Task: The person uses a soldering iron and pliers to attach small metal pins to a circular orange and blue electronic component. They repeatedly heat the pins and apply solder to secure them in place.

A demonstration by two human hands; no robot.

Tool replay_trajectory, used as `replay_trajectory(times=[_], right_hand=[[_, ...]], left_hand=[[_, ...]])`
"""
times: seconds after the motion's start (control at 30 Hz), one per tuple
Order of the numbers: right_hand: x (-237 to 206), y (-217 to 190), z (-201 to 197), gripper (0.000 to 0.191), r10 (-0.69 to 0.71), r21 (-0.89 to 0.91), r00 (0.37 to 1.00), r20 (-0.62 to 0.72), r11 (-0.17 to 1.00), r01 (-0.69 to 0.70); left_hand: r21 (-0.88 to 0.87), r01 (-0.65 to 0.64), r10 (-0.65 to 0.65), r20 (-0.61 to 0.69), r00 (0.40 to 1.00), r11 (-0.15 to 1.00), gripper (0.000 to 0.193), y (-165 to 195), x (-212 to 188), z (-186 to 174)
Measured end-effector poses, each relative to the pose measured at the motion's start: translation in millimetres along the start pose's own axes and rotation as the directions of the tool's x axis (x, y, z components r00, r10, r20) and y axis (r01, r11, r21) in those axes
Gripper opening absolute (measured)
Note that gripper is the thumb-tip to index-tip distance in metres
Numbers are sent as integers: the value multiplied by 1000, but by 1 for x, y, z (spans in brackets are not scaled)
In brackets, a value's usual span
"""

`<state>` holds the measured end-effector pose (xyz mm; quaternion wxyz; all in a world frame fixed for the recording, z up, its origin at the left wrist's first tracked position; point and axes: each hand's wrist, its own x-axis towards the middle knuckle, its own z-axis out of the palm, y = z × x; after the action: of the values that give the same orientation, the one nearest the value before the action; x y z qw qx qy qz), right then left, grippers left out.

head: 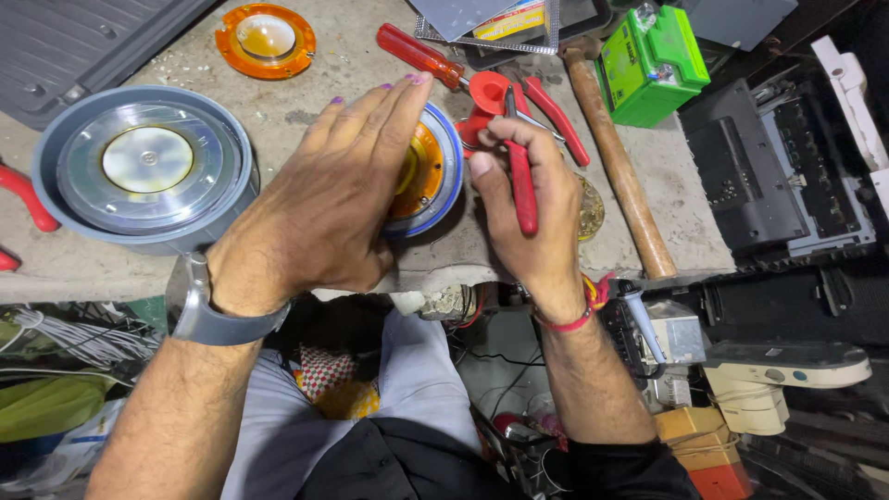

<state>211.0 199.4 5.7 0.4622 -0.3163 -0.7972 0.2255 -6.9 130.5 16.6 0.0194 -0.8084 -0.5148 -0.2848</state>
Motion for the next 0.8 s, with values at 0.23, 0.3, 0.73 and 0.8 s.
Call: replay_trajectory(times=[0.23,0.3,0.73,0.8], right_hand=[[1,7,11,30,118,38,993,18,992,-118],[-11,2,11,32,146,68,989,-7,987,-145],[-43,-18,15,27,-51,-283,999,-19,958,43],[-42,-18,8,29,-145,-266,989,-17,954,136]], left_hand=[[11,-42,43,-261,964,999,120,16,-14,-9],[-27,64,-69,-291,954,998,120,24,-29,-6],[-483,292,-466,-291,835,825,92,5,-40,28],[-389,254,-394,-338,855,885,93,5,-36,29]])
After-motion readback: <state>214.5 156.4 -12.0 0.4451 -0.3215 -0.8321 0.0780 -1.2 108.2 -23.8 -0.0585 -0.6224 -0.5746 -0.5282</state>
